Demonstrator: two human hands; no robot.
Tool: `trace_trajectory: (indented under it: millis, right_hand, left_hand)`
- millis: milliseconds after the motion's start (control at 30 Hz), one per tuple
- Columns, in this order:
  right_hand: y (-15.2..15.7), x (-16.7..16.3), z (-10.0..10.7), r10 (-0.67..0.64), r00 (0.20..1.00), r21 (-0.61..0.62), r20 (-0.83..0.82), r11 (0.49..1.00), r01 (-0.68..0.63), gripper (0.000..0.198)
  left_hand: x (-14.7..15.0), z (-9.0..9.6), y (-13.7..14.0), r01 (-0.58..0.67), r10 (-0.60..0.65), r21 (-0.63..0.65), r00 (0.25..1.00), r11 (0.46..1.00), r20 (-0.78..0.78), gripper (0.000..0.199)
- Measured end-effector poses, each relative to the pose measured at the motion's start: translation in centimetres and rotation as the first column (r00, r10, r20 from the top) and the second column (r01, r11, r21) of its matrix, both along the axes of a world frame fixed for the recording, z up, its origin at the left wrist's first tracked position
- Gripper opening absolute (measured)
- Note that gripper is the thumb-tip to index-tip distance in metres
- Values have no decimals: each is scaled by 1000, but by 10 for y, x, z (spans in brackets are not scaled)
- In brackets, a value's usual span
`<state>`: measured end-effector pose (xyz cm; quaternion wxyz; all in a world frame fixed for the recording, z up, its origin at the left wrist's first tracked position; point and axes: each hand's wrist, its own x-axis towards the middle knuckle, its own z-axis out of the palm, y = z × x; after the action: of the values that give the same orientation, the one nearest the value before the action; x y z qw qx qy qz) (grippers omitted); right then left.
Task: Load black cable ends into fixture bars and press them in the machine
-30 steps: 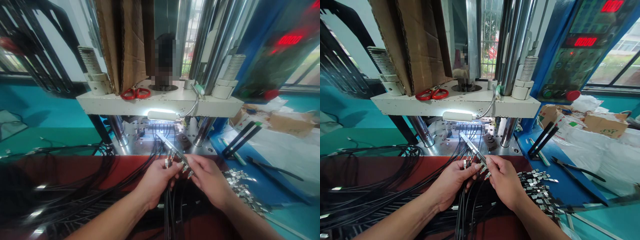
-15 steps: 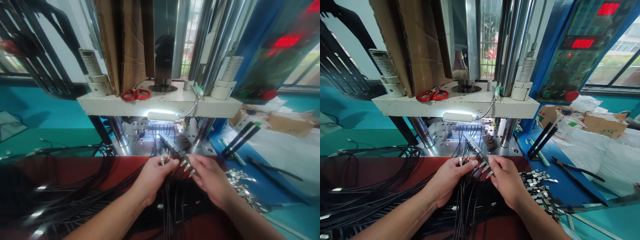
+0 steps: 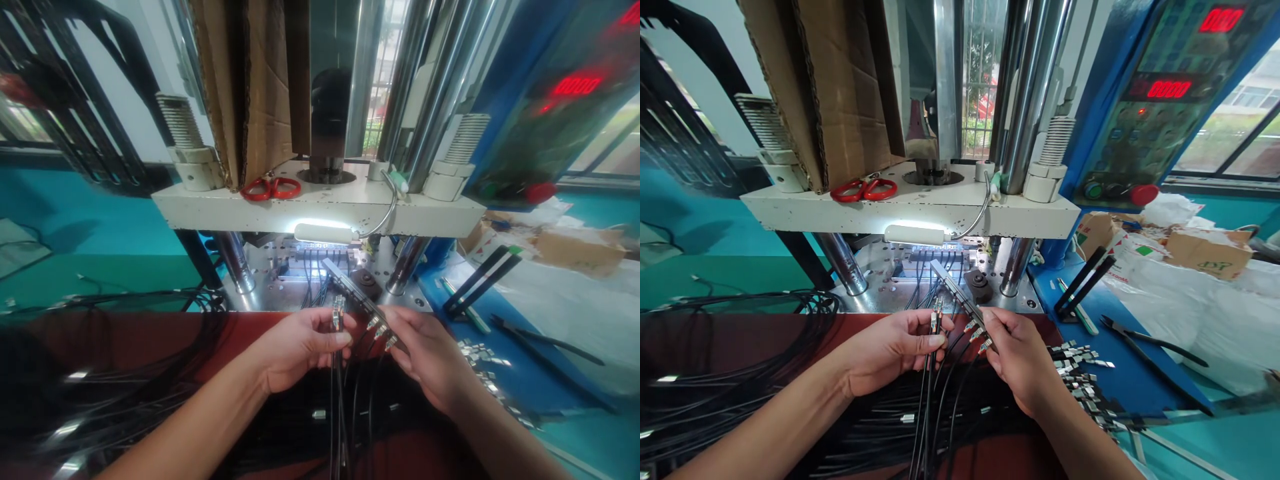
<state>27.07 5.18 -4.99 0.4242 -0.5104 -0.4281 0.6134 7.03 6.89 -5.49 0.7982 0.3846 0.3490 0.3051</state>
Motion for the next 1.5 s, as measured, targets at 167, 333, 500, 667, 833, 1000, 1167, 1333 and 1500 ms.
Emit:
trace_trajectory:
  millis: [167, 333, 500, 667, 833, 1000, 1167, 1333, 1500]
  right_hand:
    - [0, 2, -3, 22, 1000, 40, 19, 999, -23, 33]
    - [0, 2, -3, 37, 999, 49, 40, 998, -39, 33]
    - [-2, 0, -2, 63, 997, 51, 42, 997, -66, 33]
    - [-4, -1, -2, 89, 995, 50, 45, 995, -91, 33]
    - [-4, -2, -3, 97, 995, 30, 17, 995, -98, 36]
    - [-4, -1, -5, 96, 995, 20, 18, 995, -96, 35]
    - [-4, -1, -6, 82, 996, 13, 26, 997, -82, 34]
    - [-3, -1, -3, 82, 995, 38, 57, 996, -84, 38]
    - [-4, -1, -2, 76, 996, 26, 38, 997, -77, 35]
  left_hand:
    - [4, 2, -2, -95, 96, 23, 994, 995, -54, 31]
    - [9, 0, -5, -137, 138, 22, 990, 990, -37, 31]
    - [18, -3, -11, -254, 254, -21, 967, 967, 20, 23]
    - [22, -5, -15, -275, 277, -61, 961, 960, 28, 16]
    - [23, -5, -16, -234, 239, -77, 969, 969, 58, 19]
    - [24, -6, -17, -262, 265, -73, 963, 962, 40, 23]
    - [23, -5, -18, -277, 282, -76, 956, 958, 76, 21]
    - [20, -1, -16, -191, 199, -60, 968, 980, 156, 18]
    - [20, -5, -15, -242, 250, -95, 965, 966, 81, 21]
